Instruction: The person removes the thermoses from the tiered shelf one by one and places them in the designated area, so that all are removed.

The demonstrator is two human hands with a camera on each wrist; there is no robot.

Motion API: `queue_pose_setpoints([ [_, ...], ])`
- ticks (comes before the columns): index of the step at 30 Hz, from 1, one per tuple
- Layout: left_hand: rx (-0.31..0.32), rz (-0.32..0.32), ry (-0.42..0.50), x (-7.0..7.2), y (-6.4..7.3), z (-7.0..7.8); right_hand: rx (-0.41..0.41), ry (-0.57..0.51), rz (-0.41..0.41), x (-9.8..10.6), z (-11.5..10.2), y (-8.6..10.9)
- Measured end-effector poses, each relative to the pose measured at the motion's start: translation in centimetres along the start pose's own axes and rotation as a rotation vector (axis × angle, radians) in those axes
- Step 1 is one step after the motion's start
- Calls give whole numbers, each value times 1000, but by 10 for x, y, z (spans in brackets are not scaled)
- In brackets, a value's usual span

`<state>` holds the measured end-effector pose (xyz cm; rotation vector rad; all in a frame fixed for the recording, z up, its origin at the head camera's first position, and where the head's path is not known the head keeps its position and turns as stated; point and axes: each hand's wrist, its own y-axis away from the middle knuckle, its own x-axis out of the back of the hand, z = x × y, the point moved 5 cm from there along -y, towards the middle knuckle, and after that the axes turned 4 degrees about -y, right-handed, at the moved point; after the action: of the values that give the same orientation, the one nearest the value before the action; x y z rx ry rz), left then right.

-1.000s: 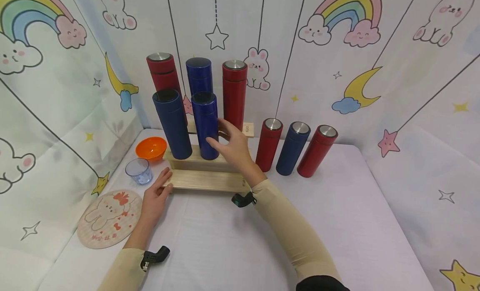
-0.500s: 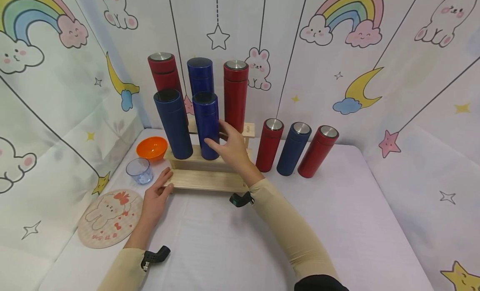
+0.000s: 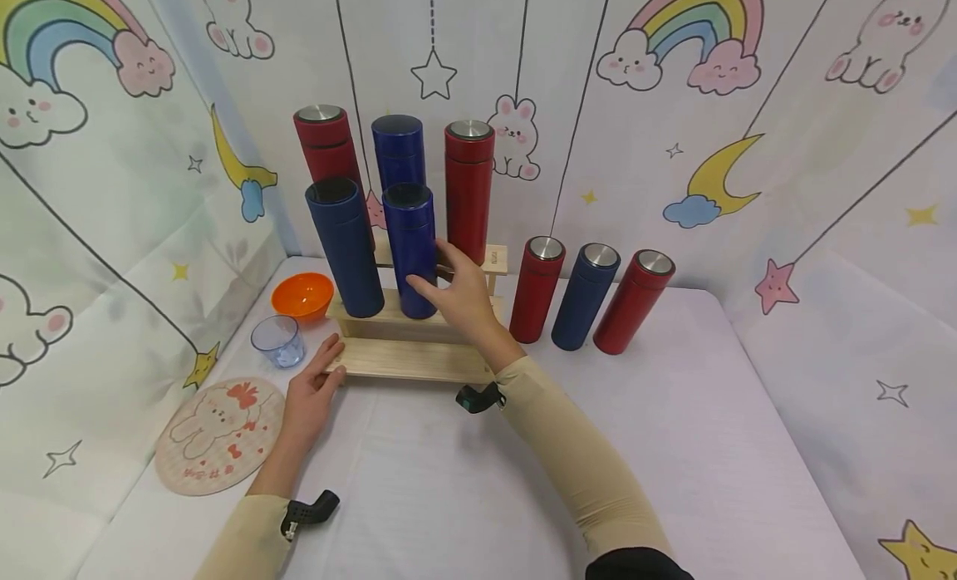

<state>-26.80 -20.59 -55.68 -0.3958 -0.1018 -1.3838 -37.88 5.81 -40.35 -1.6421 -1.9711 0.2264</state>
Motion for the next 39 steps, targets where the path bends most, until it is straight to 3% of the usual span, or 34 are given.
queue_pose_setpoints([
  [25,19,-5,-8,-2,-1,-4,-5,-16,42,4,-3,6],
  [39,15,-6,-2,0,0,-3,39,-19,52,10,-9,9],
])
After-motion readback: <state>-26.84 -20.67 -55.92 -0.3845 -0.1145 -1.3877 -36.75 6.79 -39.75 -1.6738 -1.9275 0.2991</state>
